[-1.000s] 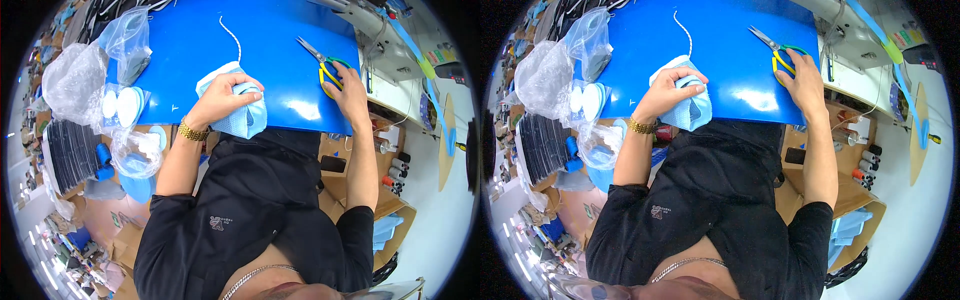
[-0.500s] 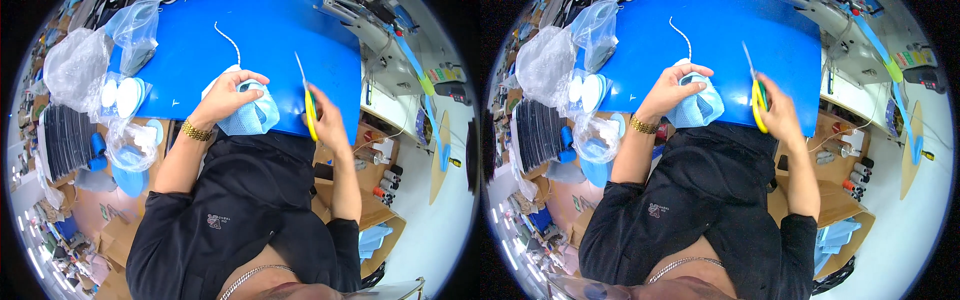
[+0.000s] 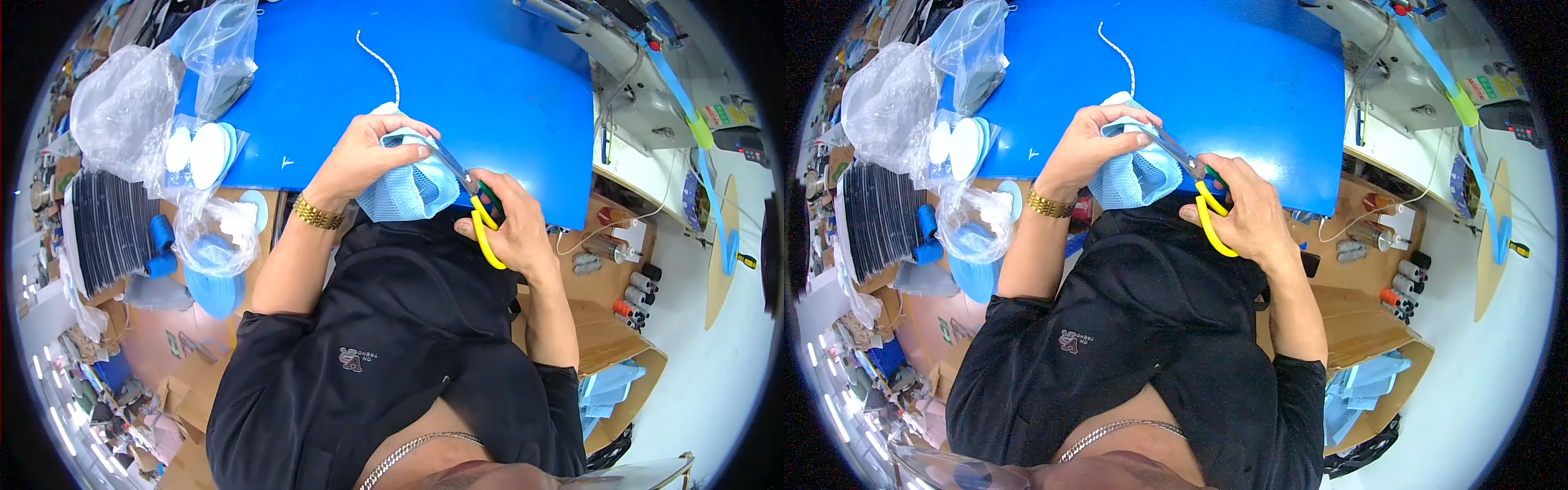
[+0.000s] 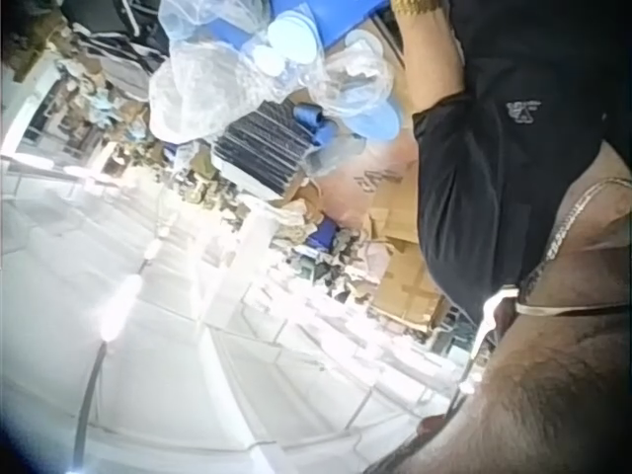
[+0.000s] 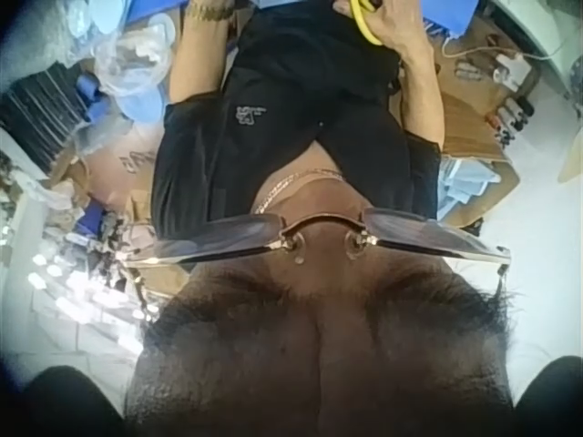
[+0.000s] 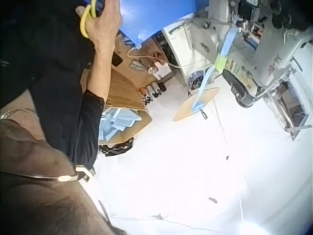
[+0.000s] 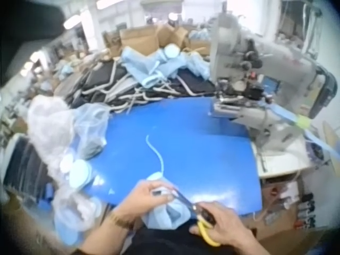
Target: Using an industrial sewing machine to assemble mesh pouches by attaching white fabric circles to them.
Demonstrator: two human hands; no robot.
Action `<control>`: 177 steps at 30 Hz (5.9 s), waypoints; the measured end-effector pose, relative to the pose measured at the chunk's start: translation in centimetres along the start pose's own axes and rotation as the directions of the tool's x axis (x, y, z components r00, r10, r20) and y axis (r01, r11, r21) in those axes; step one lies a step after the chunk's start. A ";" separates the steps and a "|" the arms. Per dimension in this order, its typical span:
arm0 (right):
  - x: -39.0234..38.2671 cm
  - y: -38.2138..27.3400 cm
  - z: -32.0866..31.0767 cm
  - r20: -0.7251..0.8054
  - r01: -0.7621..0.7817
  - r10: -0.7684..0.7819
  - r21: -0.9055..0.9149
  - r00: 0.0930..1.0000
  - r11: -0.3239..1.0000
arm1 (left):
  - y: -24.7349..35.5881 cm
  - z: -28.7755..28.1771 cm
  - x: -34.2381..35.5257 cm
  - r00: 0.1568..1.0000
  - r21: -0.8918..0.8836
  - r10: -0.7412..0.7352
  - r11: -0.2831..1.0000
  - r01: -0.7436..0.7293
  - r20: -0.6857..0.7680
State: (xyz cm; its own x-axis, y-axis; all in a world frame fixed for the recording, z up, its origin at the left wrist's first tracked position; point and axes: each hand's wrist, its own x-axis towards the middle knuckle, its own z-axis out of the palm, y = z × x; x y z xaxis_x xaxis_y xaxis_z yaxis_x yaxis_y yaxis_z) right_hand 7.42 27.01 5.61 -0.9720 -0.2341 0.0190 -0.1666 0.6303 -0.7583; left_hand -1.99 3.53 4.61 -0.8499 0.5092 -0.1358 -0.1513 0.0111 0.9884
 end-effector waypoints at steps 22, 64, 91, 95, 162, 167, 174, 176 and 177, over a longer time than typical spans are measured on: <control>-0.2 0.2 0.2 0.027 -0.033 0.033 -0.033 0.999 0.999 | -0.2 0.1 -0.2 1.000 0.038 -0.023 0.999 0.022 0.010; 4.5 -3.7 5.5 -0.230 0.077 0.289 0.886 0.929 0.457 | 0.8 5.1 -3.0 0.752 0.298 0.381 0.920 -0.253 -0.538; 6.8 -4.4 1.4 -0.456 0.234 0.054 0.551 0.888 0.801 | 3.9 2.6 -1.3 0.706 0.515 0.591 0.776 -0.364 -0.390; 5.1 -3.4 0.6 -0.353 0.142 0.088 0.575 0.932 0.806 | 5.6 1.0 -1.1 0.788 0.619 0.588 0.691 -0.374 -0.181; 5.6 0.7 3.2 0.072 -0.106 0.084 0.394 0.994 0.913 | -3.7 -22.0 -15.2 0.414 0.408 0.082 0.424 0.809 -0.906; 5.4 1.1 3.0 0.077 -0.101 0.077 0.386 0.994 0.917 | -5.7 -23.8 -16.0 0.365 0.431 0.236 0.589 0.683 -0.901; 5.4 0.9 3.1 0.079 -0.105 0.080 0.396 0.994 0.912 | -5.7 -24.7 -16.4 0.272 0.462 0.375 0.754 0.467 -0.886; 5.5 0.8 3.2 0.080 -0.104 0.078 0.396 0.994 0.912 | -5.3 -24.8 -16.0 0.259 0.478 0.405 0.786 0.391 -0.877; 5.5 0.8 3.2 0.082 -0.102 0.076 0.395 0.994 0.913 | -5.1 -24.8 -15.9 0.262 0.457 0.382 0.813 0.360 -0.886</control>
State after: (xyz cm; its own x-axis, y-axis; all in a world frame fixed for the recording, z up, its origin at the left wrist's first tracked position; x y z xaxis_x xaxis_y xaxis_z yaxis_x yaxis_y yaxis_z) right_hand 2.45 23.88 3.03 -0.9651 -0.2452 -0.0918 0.0125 0.3070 -0.9516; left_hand -0.18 -25.96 0.07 -0.7276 -0.6255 0.2819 -0.1989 0.5855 0.7859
